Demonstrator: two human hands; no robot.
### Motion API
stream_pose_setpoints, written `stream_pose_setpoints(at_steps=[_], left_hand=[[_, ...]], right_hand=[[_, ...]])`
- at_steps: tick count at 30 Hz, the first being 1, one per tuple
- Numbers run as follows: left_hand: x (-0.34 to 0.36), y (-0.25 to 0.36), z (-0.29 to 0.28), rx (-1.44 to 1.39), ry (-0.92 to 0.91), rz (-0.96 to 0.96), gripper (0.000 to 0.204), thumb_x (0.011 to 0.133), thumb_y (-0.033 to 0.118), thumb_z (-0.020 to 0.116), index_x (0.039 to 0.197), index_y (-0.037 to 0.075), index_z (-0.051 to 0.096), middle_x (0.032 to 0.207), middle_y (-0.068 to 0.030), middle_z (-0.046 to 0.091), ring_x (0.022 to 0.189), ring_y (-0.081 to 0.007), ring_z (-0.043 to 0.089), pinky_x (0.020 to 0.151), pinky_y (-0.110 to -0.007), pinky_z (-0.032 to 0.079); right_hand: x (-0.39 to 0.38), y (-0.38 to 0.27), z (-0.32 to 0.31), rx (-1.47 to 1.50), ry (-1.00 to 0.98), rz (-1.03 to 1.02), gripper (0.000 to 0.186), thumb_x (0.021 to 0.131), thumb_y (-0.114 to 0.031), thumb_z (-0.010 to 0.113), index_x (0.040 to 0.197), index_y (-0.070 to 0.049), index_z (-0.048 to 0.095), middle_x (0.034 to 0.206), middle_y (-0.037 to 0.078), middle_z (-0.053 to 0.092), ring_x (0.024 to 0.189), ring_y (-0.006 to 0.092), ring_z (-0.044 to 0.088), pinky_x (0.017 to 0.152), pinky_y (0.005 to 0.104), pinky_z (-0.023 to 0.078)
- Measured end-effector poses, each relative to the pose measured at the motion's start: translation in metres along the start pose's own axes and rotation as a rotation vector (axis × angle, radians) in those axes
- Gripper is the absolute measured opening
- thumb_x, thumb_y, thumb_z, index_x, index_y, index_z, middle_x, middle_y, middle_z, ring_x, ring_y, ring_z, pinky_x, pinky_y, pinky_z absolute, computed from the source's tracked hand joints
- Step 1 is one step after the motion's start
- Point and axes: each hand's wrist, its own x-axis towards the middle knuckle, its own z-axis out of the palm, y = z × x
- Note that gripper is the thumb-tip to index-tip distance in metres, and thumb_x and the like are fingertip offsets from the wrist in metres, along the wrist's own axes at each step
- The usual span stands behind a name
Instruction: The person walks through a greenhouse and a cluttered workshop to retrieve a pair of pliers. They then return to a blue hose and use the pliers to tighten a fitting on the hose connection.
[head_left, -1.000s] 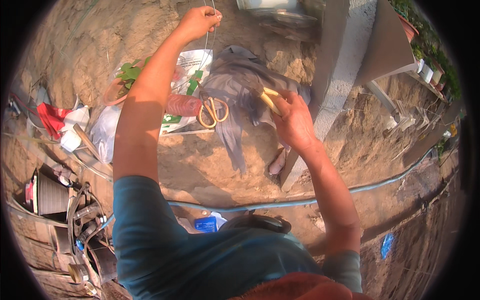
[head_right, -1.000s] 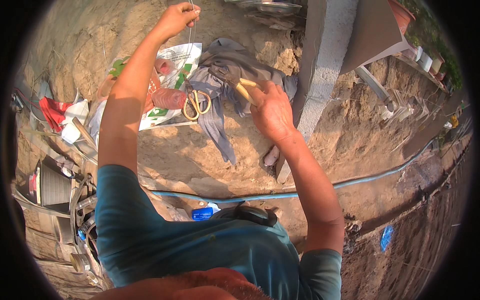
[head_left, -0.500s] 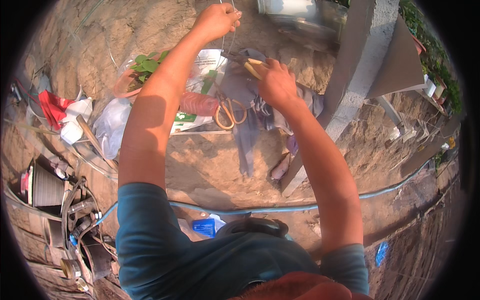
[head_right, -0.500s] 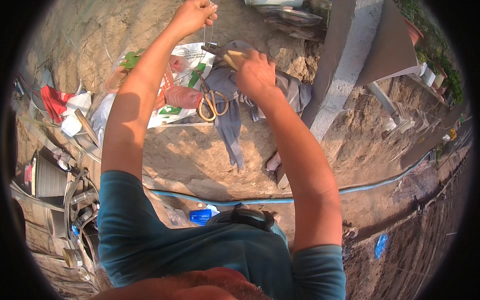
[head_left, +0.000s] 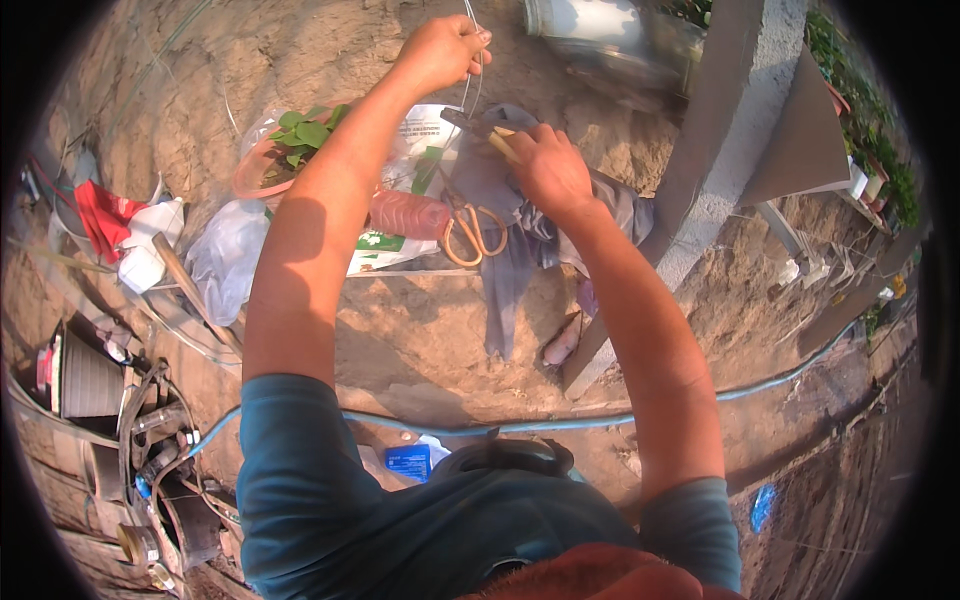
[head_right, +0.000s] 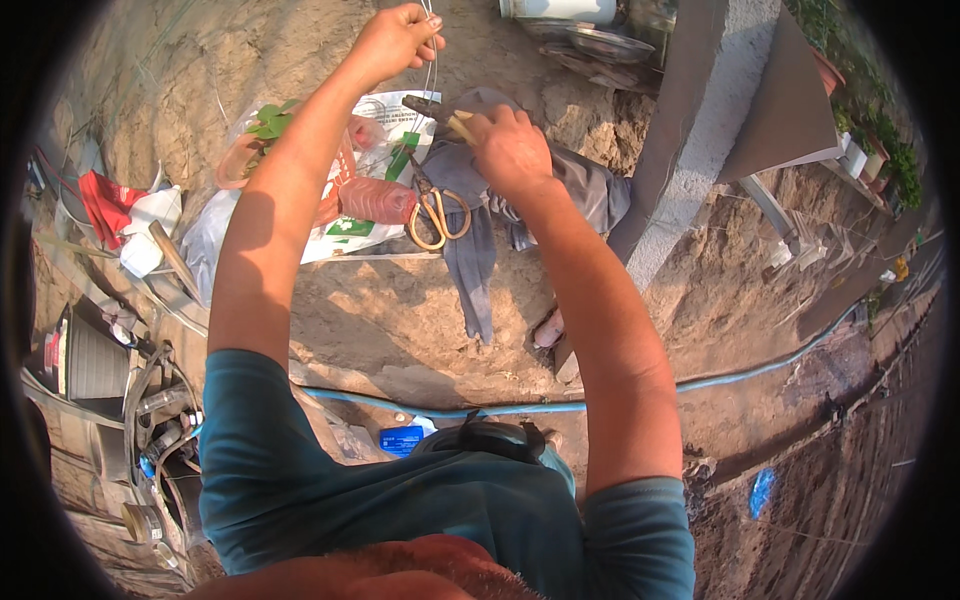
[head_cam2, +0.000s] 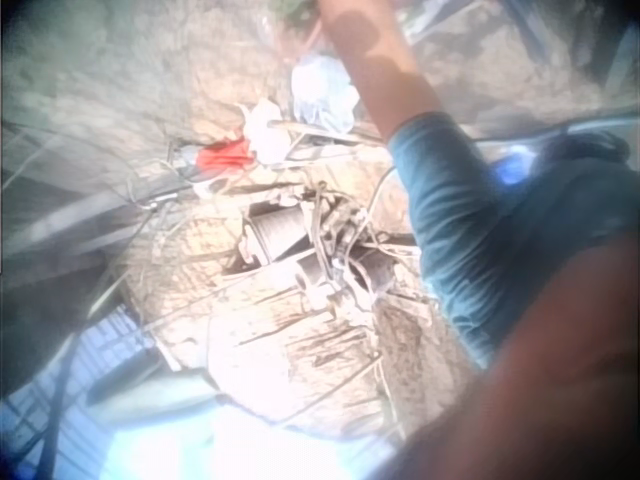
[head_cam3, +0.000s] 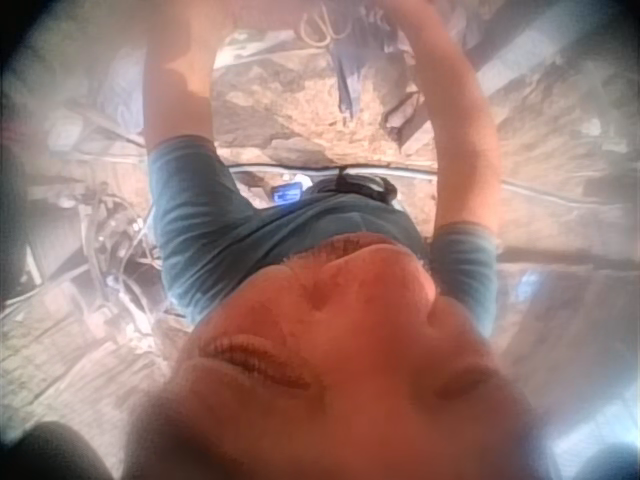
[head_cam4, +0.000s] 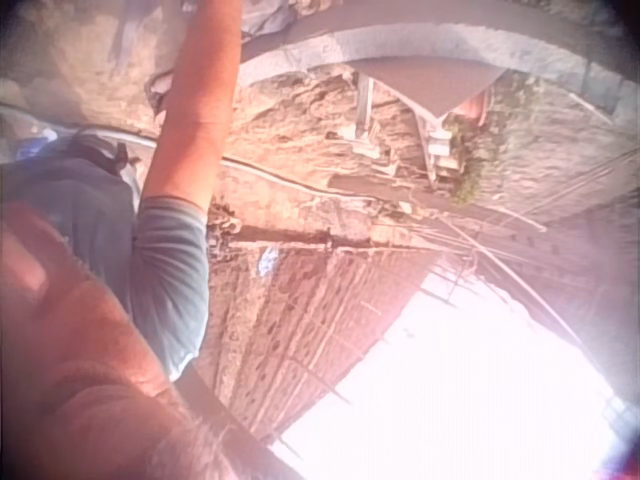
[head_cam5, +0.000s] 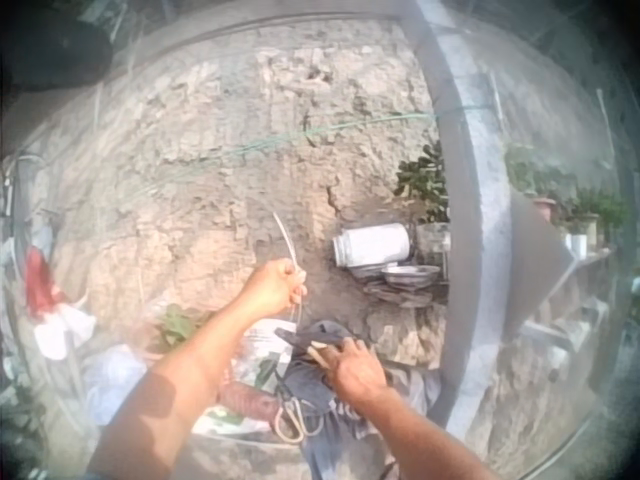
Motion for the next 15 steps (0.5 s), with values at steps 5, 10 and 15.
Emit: stream_pose_setpoints(at_steps=[5,10,15], left_hand=[[-0.005,0.0,0.002,0.021,-0.012,0.051,0.028,0.098,0.027,0.057,0.098,0.001,0.066,0.088,-0.0047,0.073,0.071,-0.0102,0.067,0.062,-0.027,0.053],[-0.006,-0.008,0.004,0.042,0.008,0.068,0.029,0.098,0.029,0.057,0.098,0.002,0.066,0.088,-0.0043,0.073,0.072,-0.0105,0.067,0.064,-0.028,0.053],[-0.004,-0.009,-0.004,-0.01,-0.002,0.017,0.027,0.099,0.027,0.056,0.094,0.002,0.065,0.089,-0.0045,0.073,0.073,-0.0107,0.068,0.063,-0.028,0.054]], right_hand=[[0.006,-0.004,-0.009,0.102,0.008,0.134,0.049,0.084,-0.037,0.072,0.116,-0.003,0.059,0.113,0.021,0.062,0.107,0.0357,0.06,0.091,0.044,0.049],[0.013,-0.006,-0.003,-0.025,-0.106,0.233,0.055,0.086,-0.049,0.067,0.114,-0.003,0.059,0.114,0.022,0.062,0.108,0.0358,0.061,0.092,0.0431,0.05],[0.011,0.004,0.004,-0.04,-0.091,0.181,0.046,0.086,-0.043,0.066,0.114,-0.006,0.061,0.111,0.019,0.063,0.105,0.036,0.062,0.09,0.0445,0.05]])
